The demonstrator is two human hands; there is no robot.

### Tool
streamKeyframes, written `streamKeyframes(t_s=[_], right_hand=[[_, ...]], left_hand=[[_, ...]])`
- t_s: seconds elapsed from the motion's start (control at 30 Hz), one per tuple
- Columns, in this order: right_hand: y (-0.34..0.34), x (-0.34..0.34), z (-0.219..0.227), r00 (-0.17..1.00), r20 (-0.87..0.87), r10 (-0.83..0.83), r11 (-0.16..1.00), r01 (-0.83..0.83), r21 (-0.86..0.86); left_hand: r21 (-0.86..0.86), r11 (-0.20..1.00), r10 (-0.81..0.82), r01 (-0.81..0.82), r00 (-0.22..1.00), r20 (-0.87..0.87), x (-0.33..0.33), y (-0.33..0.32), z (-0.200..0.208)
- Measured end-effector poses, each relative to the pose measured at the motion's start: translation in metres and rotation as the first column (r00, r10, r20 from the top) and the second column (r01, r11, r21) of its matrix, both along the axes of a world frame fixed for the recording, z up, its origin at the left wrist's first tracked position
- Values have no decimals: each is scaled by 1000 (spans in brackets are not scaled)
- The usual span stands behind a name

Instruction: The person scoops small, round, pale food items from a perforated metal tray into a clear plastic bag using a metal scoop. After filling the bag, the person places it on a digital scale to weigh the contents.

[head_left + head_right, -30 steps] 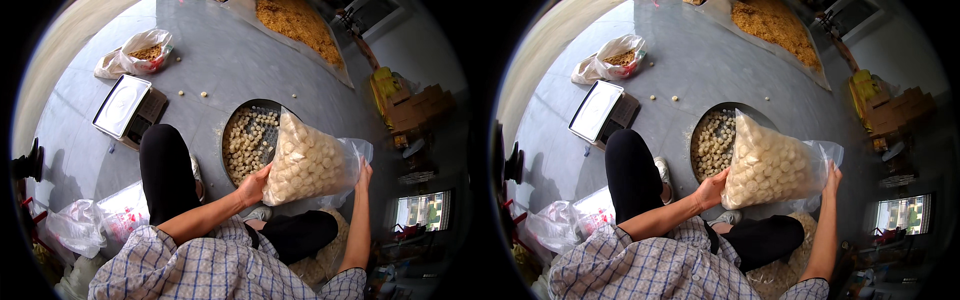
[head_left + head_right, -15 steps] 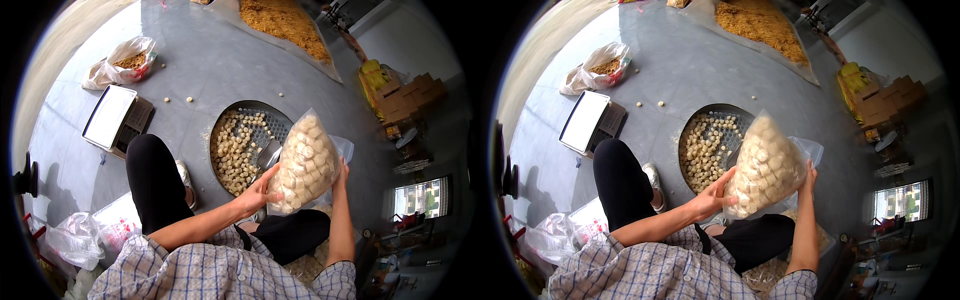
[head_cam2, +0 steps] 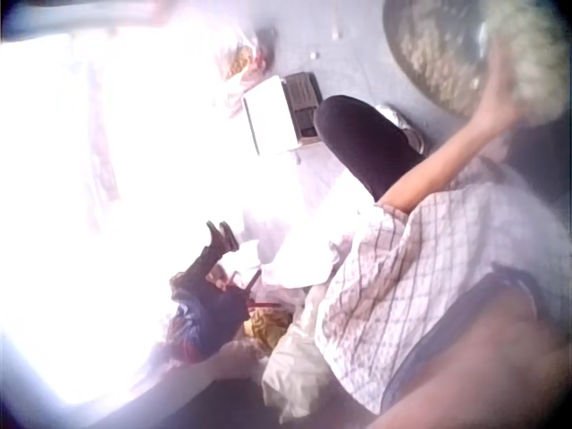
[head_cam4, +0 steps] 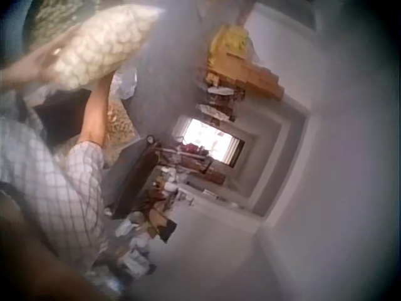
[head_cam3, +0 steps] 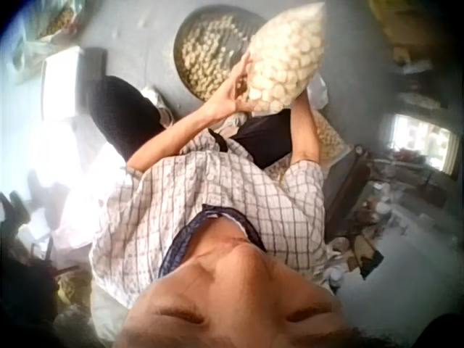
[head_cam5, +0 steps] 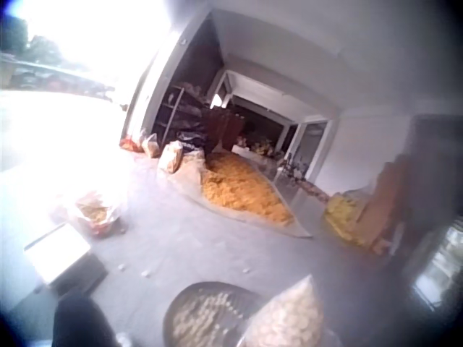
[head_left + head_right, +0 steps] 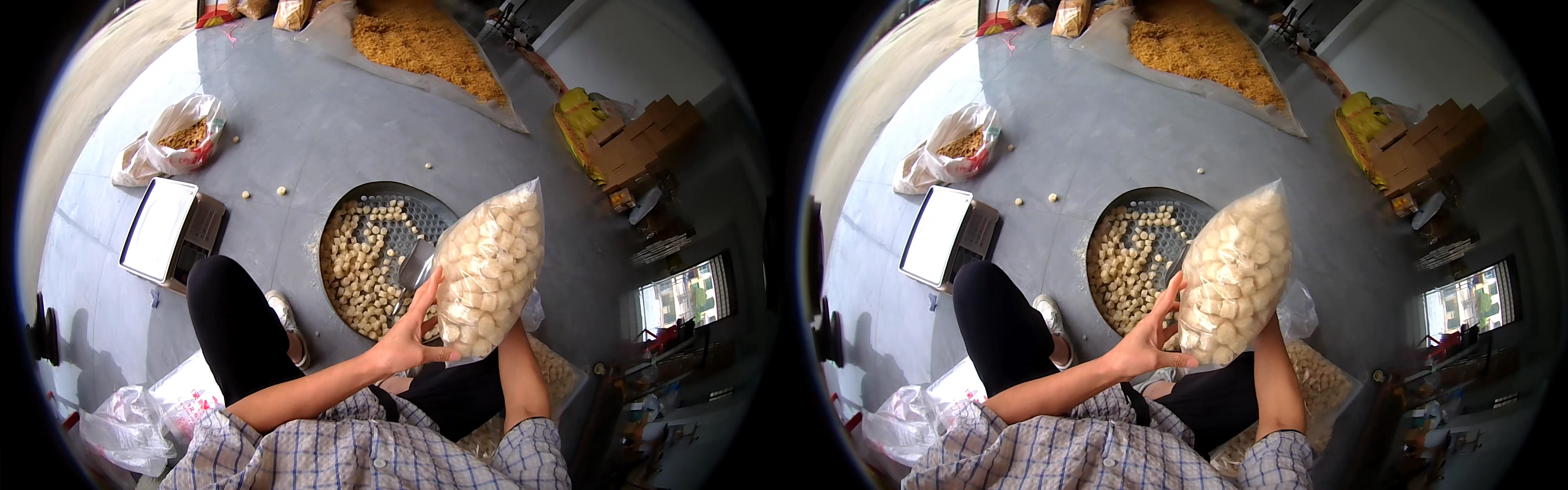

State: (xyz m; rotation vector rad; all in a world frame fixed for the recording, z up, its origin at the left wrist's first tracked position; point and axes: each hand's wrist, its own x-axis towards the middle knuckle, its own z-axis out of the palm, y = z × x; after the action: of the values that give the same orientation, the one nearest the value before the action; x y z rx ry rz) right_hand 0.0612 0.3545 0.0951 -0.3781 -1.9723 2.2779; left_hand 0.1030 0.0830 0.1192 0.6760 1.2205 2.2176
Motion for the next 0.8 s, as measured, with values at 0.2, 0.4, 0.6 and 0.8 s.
streamKeyframes(t_s=[0.2, 0.4, 0.6, 0.8], right_hand=[[-1, 2, -6, 998, 19, 57, 998, -57, 11], [-1, 1, -5, 995, 18, 96, 995, -96, 18], [-3, -3, -9, 991, 17, 130, 991, -131, 30], [0, 8, -15, 985, 42, 170, 985, -171, 30]], left_hand=[[-30, 999, -46, 43, 991, -122, -1, 3, 10], [-113, 992, -68, 49, 984, -167, 2, 7, 13], [-108, 993, -64, 42, 976, -207, 4, 12, 16], [-101, 934, 198, -342, 732, -652, -44, -4, 20]])
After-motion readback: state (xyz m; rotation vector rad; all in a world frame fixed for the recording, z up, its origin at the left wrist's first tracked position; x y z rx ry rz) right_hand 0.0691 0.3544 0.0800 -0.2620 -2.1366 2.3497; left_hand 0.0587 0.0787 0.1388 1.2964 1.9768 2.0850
